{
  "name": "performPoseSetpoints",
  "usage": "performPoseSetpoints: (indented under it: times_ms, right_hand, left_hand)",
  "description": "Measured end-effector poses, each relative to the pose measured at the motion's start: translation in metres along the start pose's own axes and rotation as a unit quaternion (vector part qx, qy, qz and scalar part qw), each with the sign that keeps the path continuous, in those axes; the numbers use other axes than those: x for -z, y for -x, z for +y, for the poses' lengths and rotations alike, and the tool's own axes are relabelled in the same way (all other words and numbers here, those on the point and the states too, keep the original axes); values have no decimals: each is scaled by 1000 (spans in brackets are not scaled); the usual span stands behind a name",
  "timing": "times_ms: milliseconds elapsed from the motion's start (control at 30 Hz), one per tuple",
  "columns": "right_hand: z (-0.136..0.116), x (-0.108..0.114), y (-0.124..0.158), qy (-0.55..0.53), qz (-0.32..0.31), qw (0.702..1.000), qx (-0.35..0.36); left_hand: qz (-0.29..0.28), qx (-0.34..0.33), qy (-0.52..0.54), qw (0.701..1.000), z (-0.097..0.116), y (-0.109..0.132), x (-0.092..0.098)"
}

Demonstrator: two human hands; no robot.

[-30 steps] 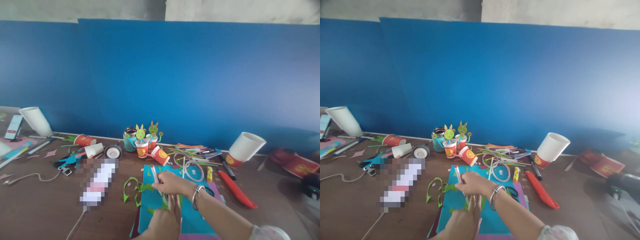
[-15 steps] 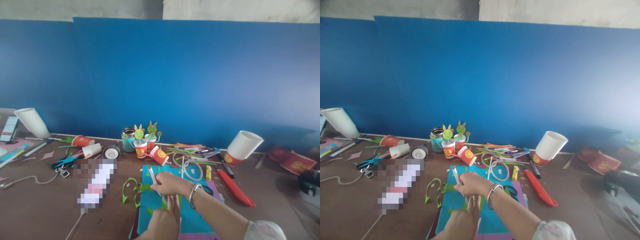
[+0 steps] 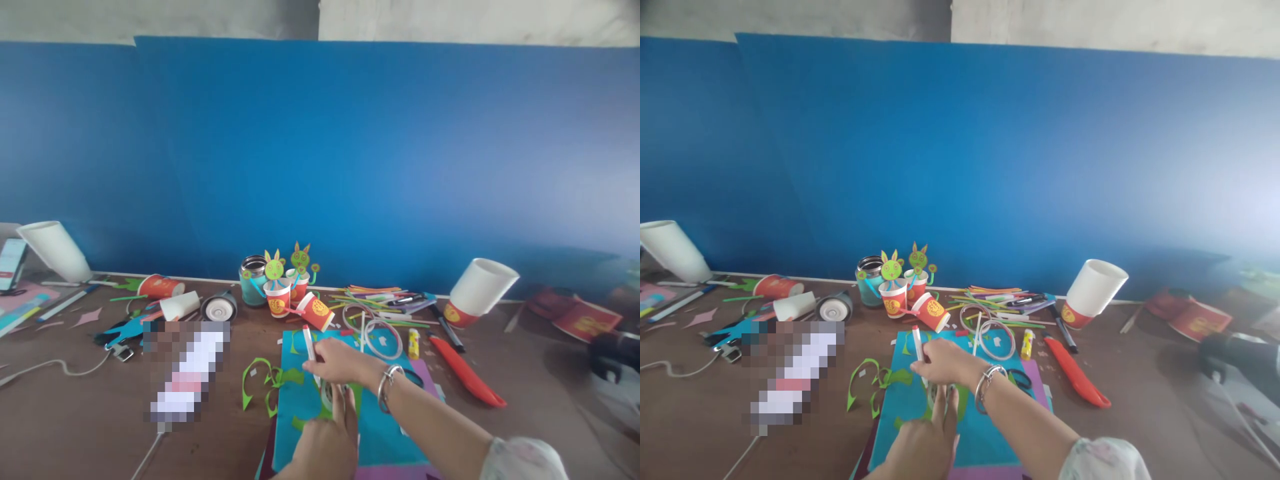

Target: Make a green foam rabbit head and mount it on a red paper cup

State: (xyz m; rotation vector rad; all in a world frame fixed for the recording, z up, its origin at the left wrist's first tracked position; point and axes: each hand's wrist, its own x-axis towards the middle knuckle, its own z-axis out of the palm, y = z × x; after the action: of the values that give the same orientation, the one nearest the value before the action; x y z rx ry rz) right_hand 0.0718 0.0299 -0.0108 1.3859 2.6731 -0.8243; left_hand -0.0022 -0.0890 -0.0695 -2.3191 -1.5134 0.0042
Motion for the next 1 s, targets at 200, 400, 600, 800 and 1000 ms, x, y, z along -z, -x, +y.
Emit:
performPoseSetpoints:
  times_ms: [200, 400, 600, 800, 1000]
  right_hand:
    - [7, -2, -2, -23, 5, 1000, -8]
    - [11, -3, -3, -35, 18, 999, -18]
    - [14, -3, -1, -40, 43, 998, -35]
    - [16, -1, 3, -50, 72, 995, -47]
    - [23, -5, 10, -70, 118, 989, -56]
  left_hand:
    - [-10, 32, -5, 999, 3, -1, 6]
    - [-19, 34, 8, 999, 3, 0, 4]
    - [13, 34, 25, 999, 4, 0, 1]
    - [2, 33, 30, 999, 3, 0, 2]
    - [-10, 14, 18, 1000, 0, 0, 2]
